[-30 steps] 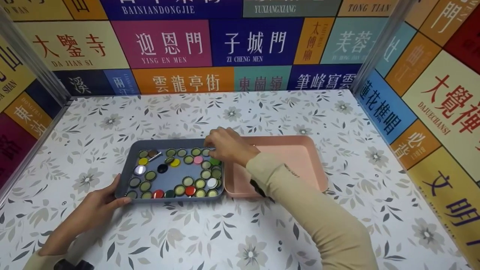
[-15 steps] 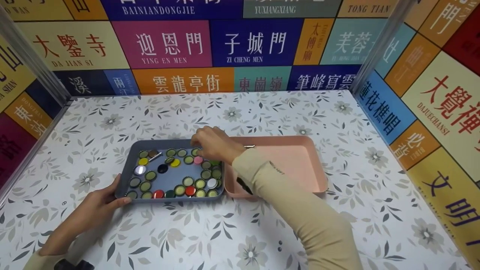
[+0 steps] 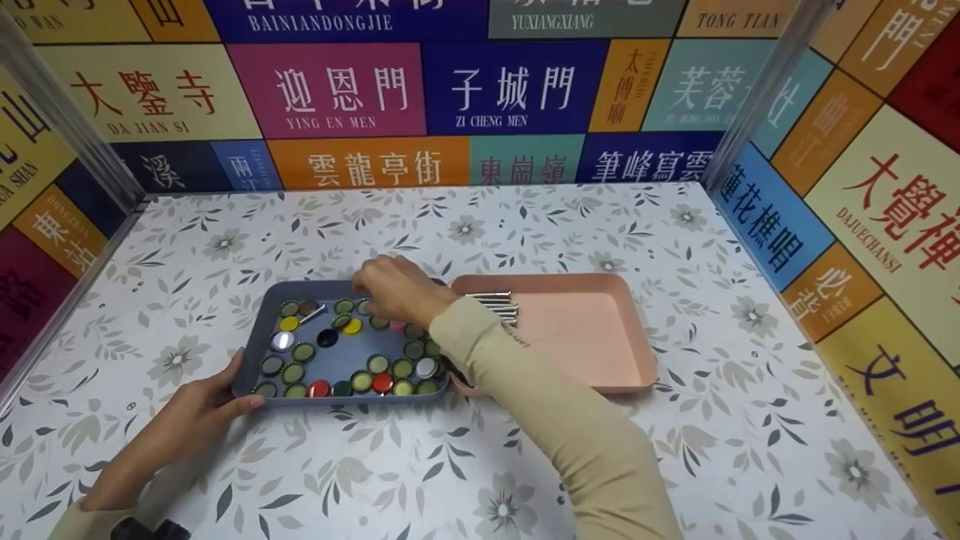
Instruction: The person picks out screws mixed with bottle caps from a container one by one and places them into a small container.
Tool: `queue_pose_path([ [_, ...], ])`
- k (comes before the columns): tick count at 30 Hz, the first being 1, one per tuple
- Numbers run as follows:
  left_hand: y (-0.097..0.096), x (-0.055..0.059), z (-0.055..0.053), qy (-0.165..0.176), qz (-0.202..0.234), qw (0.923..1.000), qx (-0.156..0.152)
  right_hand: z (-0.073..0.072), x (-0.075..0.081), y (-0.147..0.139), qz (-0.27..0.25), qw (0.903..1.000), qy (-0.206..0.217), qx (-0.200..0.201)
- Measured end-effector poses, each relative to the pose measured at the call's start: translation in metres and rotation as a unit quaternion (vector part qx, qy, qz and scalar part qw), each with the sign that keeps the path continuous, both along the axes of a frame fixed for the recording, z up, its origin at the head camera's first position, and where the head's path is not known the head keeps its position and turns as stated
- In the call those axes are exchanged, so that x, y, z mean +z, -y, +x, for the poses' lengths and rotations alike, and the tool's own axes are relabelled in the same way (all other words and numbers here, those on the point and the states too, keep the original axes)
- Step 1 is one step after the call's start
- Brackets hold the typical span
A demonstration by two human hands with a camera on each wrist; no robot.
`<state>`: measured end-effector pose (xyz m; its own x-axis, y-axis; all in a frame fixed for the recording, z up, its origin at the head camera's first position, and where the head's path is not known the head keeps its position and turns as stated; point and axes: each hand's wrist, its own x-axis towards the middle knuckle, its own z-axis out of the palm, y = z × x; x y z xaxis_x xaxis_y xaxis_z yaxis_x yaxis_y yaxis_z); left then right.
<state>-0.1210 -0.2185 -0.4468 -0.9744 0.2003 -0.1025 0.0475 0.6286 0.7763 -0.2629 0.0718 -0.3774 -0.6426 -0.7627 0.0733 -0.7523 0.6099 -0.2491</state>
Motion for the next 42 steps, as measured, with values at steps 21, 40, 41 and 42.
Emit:
queue_pose_path([
  [21,-0.001,-0.001,-0.001,0.010,0.006,0.9999,0.002,-0.007,-0.009,0.046,0.021,0.9996,0.015,0.009],
  [40,0.001,-0.001,-0.001,0.009,0.006,0.9999,0.003,-0.015,-0.021,0.068,0.022,0.9992,0.032,-0.009],
  [41,0.001,-0.001,-0.001,0.009,0.008,0.9999,0.001,-0.015,-0.022,0.069,0.020,0.9993,0.032,-0.009],
  [42,0.001,-0.001,-0.001,0.009,0.010,0.9999,-0.001,-0.016,-0.023,0.070,0.020,0.9993,0.031,-0.010],
])
